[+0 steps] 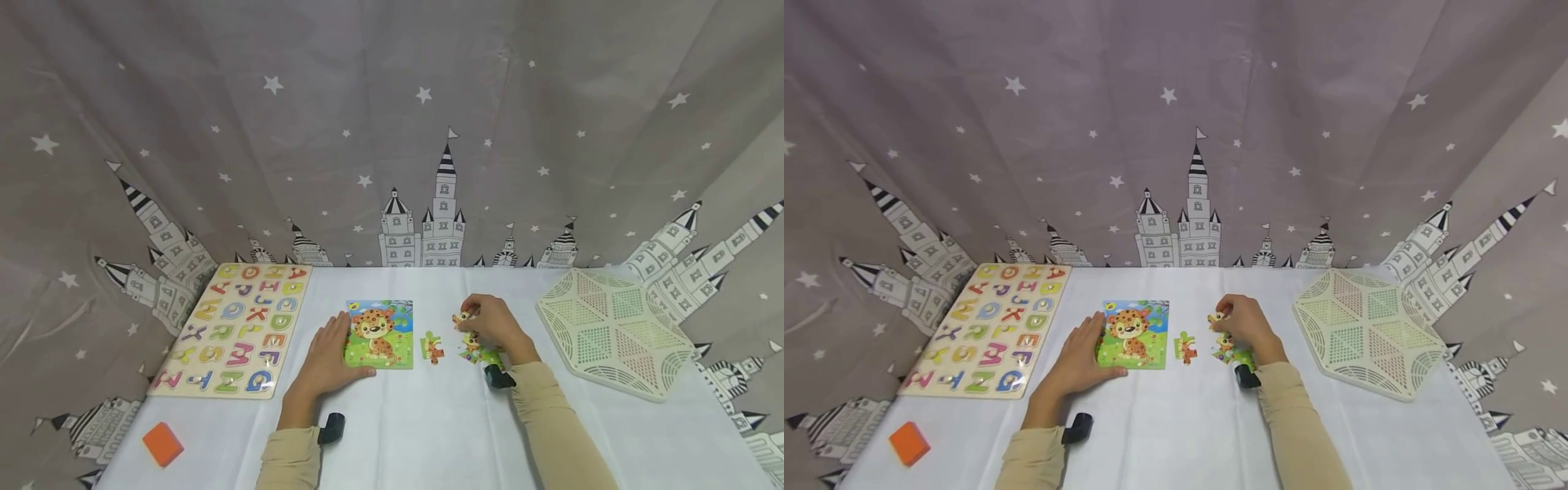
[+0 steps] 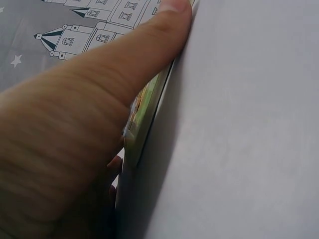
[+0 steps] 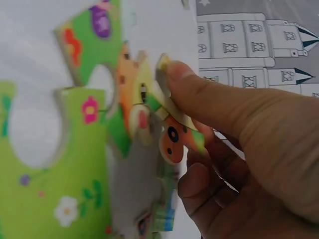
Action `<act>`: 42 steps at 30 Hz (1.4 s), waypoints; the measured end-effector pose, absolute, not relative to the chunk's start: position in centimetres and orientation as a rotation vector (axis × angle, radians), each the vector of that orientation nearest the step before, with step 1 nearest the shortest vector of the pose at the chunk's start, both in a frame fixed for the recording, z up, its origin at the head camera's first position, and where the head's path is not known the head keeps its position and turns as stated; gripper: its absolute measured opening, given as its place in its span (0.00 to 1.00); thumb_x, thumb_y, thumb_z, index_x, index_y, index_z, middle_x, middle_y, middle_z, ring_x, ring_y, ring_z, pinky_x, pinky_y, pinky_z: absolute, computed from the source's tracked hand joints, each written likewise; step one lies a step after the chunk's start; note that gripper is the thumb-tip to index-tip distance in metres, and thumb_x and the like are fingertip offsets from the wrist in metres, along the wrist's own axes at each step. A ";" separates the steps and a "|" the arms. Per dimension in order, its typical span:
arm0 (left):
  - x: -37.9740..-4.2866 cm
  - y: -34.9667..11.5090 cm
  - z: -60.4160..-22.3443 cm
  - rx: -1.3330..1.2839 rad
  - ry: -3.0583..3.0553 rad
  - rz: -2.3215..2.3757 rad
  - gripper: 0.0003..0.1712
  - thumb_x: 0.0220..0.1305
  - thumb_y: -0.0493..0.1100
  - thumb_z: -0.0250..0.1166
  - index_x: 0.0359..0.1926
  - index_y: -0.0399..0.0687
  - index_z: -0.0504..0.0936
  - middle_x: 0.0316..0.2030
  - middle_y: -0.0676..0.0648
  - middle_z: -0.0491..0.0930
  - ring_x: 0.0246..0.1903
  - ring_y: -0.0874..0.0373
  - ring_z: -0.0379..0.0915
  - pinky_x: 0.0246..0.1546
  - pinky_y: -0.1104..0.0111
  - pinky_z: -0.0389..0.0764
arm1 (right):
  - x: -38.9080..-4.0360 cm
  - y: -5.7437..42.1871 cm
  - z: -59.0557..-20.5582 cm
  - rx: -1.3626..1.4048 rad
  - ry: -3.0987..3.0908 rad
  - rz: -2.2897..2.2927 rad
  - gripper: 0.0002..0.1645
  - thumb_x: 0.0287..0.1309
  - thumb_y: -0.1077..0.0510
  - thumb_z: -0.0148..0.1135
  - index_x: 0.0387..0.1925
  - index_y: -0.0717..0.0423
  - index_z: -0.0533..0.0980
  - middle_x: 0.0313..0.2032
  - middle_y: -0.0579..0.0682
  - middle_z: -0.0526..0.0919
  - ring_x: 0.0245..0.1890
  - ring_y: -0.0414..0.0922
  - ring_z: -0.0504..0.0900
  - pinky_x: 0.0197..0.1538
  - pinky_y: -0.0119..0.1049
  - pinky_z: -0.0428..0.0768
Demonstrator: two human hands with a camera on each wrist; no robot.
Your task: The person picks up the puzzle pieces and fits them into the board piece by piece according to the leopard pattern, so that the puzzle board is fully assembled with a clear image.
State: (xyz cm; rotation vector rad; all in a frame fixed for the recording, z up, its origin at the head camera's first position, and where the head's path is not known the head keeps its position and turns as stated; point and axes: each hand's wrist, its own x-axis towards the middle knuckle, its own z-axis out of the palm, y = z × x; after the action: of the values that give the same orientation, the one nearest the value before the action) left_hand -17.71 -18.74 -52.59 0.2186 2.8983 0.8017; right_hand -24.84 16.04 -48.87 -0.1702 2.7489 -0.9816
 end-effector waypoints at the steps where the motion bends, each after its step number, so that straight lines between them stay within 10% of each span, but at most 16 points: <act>1: -17.8 -18.8 -52.6 0.219 2.901 0.796 0.78 0.44 0.71 0.77 0.82 0.40 0.43 0.82 0.39 0.43 0.81 0.39 0.37 0.82 0.45 0.41 | -24.9 16.1 -48.7 -0.149 2.748 -1.003 0.14 0.56 0.55 0.77 0.41 0.53 0.82 0.39 0.51 0.84 0.38 0.47 0.79 0.43 0.41 0.80; 32: -17.4 -17.6 -52.7 0.300 2.961 0.619 0.67 0.52 0.78 0.67 0.82 0.48 0.51 0.82 0.41 0.42 0.82 0.38 0.35 0.80 0.40 0.42 | -23.7 0.5 -49.9 0.050 2.574 -1.353 0.10 0.60 0.56 0.73 0.34 0.58 0.81 0.32 0.53 0.88 0.16 0.35 0.82 0.19 0.22 0.77; 42: -17.5 -17.5 -52.7 0.362 2.951 0.635 0.65 0.54 0.74 0.68 0.82 0.49 0.51 0.82 0.42 0.46 0.82 0.40 0.37 0.81 0.42 0.43 | -23.5 -0.8 -49.9 0.007 2.785 -1.133 0.14 0.56 0.50 0.77 0.32 0.56 0.83 0.37 0.53 0.87 0.38 0.48 0.85 0.46 0.40 0.85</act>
State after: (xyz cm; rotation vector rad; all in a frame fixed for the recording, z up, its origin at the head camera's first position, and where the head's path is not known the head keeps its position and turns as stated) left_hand -17.53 -17.45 -52.65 0.3621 2.9512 0.6354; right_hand -23.46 -0.80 -49.92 0.0066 2.7850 -1.1333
